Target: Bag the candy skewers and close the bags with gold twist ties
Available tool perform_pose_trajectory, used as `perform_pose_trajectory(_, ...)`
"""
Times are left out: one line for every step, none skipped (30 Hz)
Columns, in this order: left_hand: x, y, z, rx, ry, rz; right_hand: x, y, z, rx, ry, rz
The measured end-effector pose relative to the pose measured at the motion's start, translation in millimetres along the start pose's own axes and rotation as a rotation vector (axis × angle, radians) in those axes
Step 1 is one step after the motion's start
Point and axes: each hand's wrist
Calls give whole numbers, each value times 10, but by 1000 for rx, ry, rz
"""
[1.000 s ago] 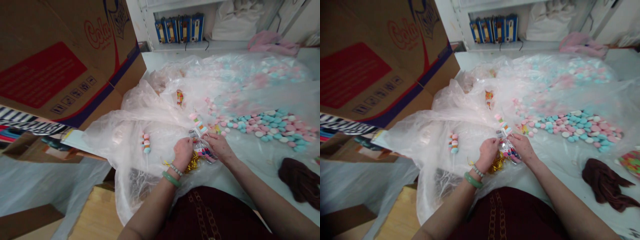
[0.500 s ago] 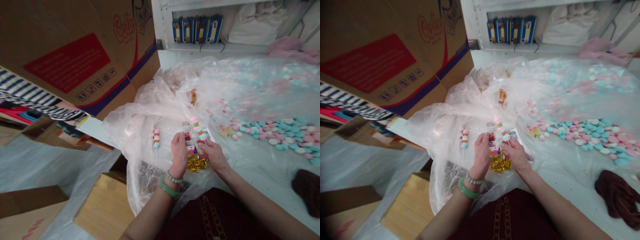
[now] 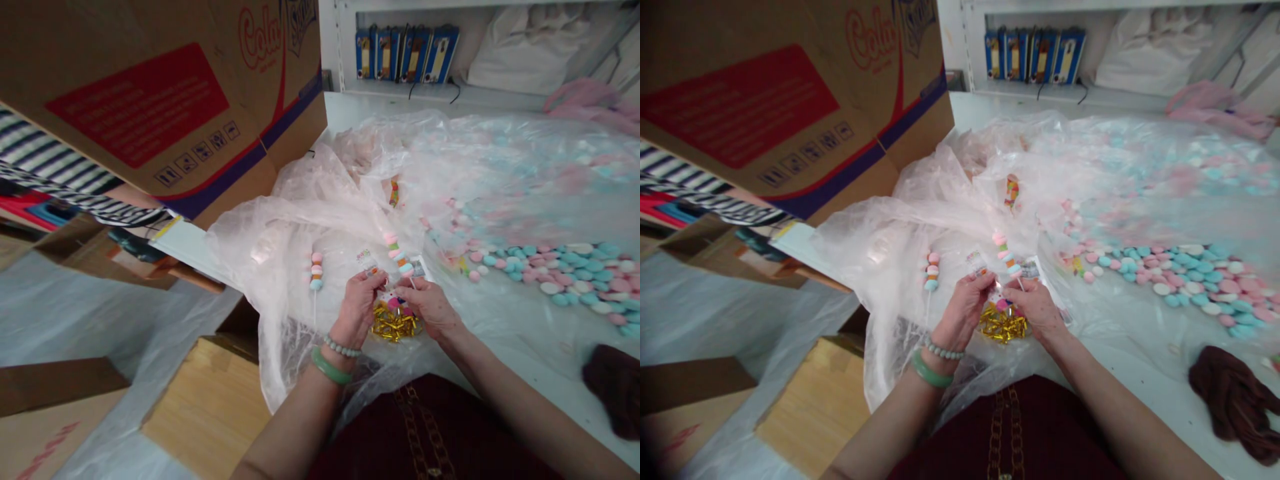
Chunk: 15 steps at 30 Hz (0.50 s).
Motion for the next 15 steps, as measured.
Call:
perform_pose_trajectory(26,8,32,34,5,-28,34,4,-13,0,-18,5)
perform_pose_trajectory(58,21,62,58,11,-48,68,3,-28,-6,-32,8)
perform_pose_trajectory(94,34,88,73,21,-64,101,-2,-44,-20,-46,7)
perform_pose_trajectory(127,46,108,83,36,-75,129,-10,-58,-39,-61,3)
perform_pose_trajectory(155,53,123,90,53,-84,149,-20,-69,-54,-72,-7)
perform_pose_trajectory(173,55,131,94,67,-87,160,-29,-74,-58,-76,-18)
perform_pose_trajectory(179,50,133,93,79,-84,162,-37,-74,-51,-77,-28)
perform_pose_trajectory(173,37,129,88,86,-69,155,-43,-70,-37,-74,-29)
perform_pose_trajectory(155,19,118,81,85,-46,140,-47,-63,-20,-63,-20)
perform_pose_trajectory(129,-2,101,74,74,-17,120,-49,-56,-3,-44,-9)
perform_pose_trajectory(96,-26,80,73,59,11,95,-51,-51,9,-21,3)
perform_pose_trajectory(61,-49,56,77,40,32,70,-53,-50,15,-3,16)
perform_pose_trajectory(27,-70,31,83,21,43,46,-56,-53,15,6,28)
perform_pose_trajectory(-2,-86,9,86,7,40,25,-60,-59,10,7,35)
perform_pose_trajectory(-25,-98,-10,86,1,29,12,-65,-68,1,1,37)
Point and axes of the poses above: each hand's wrist, its own y-axis away from the middle knuckle, its own x-axis out of the palm, z = x × y, and after that the axes turned 4 degrees about x, right-handed
